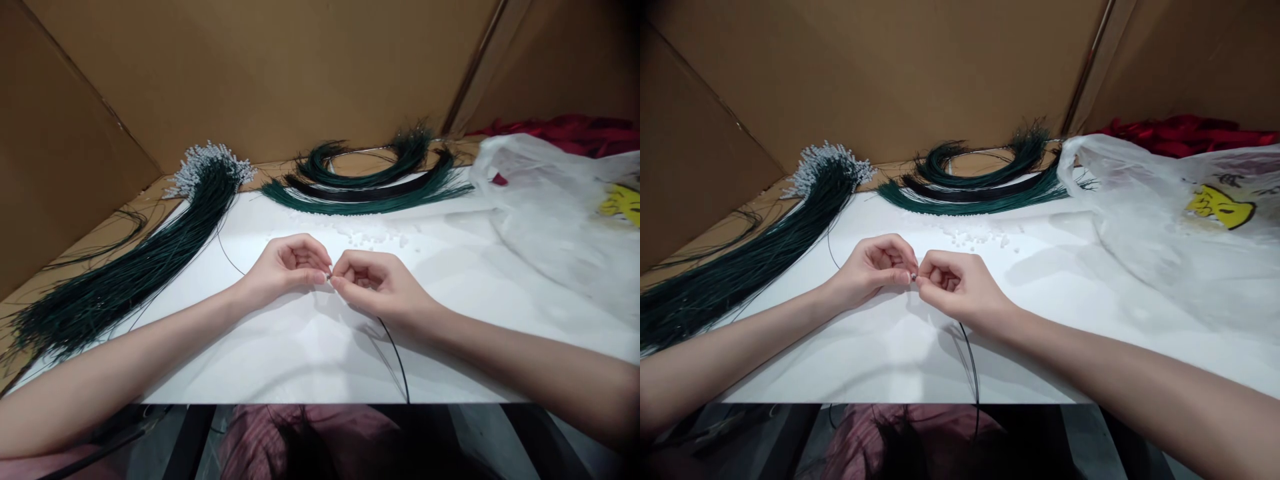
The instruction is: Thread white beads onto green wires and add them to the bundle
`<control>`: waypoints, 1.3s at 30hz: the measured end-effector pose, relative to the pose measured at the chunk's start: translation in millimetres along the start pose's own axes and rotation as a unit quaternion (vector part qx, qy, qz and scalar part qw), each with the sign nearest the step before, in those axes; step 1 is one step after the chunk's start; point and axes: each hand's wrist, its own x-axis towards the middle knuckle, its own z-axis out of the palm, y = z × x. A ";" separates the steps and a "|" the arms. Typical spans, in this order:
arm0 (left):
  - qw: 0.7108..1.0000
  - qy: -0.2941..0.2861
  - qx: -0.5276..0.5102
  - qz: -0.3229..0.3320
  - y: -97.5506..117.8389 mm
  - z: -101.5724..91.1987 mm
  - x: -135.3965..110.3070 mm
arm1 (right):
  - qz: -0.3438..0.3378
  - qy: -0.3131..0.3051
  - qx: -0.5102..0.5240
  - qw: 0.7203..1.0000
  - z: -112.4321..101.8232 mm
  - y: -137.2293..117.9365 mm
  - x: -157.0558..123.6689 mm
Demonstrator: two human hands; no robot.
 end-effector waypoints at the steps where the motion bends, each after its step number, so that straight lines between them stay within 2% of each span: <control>1: 1.000 0.002 0.001 -0.001 0.3 0.1 0.0 | -0.001 0.001 -0.003 1.000 -0.1 -0.2 0.0; 8: 1.000 -0.006 0.007 -0.002 2.4 1.7 -1.1 | -0.006 0.001 -0.022 1.000 0.7 -0.1 -0.2; 15: 1.000 0.020 0.021 0.010 1.8 0.8 -1.1 | -0.021 0.018 -0.032 0.999 -0.5 3.3 3.2; 21: 0.999 0.032 0.029 0.013 1.9 2.5 -1.6 | -0.002 0.021 0.021 1.000 -2.3 6.8 6.6; 28: 0.991 0.009 0.129 0.033 6.4 10.4 -2.9 | 0.015 0.023 0.028 0.999 -2.9 13.0 7.8; 39: 0.991 0.029 0.127 0.039 5.7 9.5 -3.1 | 0.041 0.014 0.057 0.997 -4.2 8.6 10.5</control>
